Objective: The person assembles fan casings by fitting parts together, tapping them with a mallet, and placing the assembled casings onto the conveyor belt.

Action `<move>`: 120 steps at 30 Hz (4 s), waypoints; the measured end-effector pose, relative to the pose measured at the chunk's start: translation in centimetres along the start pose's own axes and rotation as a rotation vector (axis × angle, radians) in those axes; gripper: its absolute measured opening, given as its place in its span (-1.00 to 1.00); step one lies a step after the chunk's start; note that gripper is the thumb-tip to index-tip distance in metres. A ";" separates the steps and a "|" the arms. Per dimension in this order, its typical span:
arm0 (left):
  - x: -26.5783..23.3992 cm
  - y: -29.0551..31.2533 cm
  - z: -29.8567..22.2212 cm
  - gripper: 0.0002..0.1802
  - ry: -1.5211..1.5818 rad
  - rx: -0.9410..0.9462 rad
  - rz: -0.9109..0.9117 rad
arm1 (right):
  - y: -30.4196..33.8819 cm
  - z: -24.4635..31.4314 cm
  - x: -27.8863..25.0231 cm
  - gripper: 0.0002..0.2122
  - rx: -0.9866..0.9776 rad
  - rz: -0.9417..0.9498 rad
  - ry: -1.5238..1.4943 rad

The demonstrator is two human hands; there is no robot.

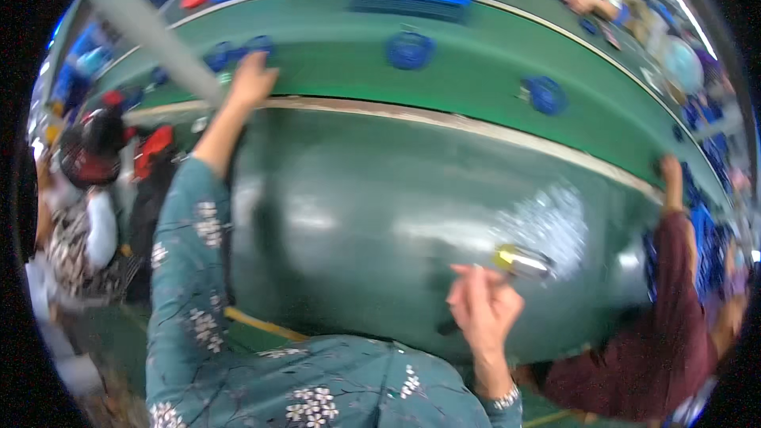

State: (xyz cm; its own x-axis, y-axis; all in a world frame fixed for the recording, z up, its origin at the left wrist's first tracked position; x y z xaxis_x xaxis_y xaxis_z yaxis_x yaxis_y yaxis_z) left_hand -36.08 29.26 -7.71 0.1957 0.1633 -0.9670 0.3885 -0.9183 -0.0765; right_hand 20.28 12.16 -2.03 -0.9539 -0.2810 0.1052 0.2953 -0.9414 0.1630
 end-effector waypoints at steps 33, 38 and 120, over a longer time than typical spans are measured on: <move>-3.7 32.4 -29.1 -0.66 1.199 0.409 0.785 | -3.6 -0.7 4.1 -0.64 0.049 0.250 0.277; -3.0 31.0 -22.3 -0.73 1.445 0.159 0.464 | -3.5 -1.9 3.1 -0.68 0.202 0.263 -0.110; -5.2 38.6 -29.7 -0.59 0.414 0.791 0.049 | -4.9 -5.7 2.9 -0.82 0.275 0.263 0.314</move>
State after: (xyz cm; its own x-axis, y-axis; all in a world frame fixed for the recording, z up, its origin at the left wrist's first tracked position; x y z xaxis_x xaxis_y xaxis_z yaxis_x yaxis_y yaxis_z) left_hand 4.64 3.66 1.55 0.5644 0.0942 -0.8201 -0.3332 -0.8830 -0.3307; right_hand 15.81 14.88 -8.16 -0.8028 -0.5847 -0.1168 0.4907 -0.7592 0.4277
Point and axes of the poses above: each hand's wrist, its own y-axis away from the middle knuckle, its own x-axis out of the palm, z = x × y, the point moved 10 cm from there along -y, towards the middle knuckle, and after that the axes turned 12 degrees about z, right-handed, at the moved point
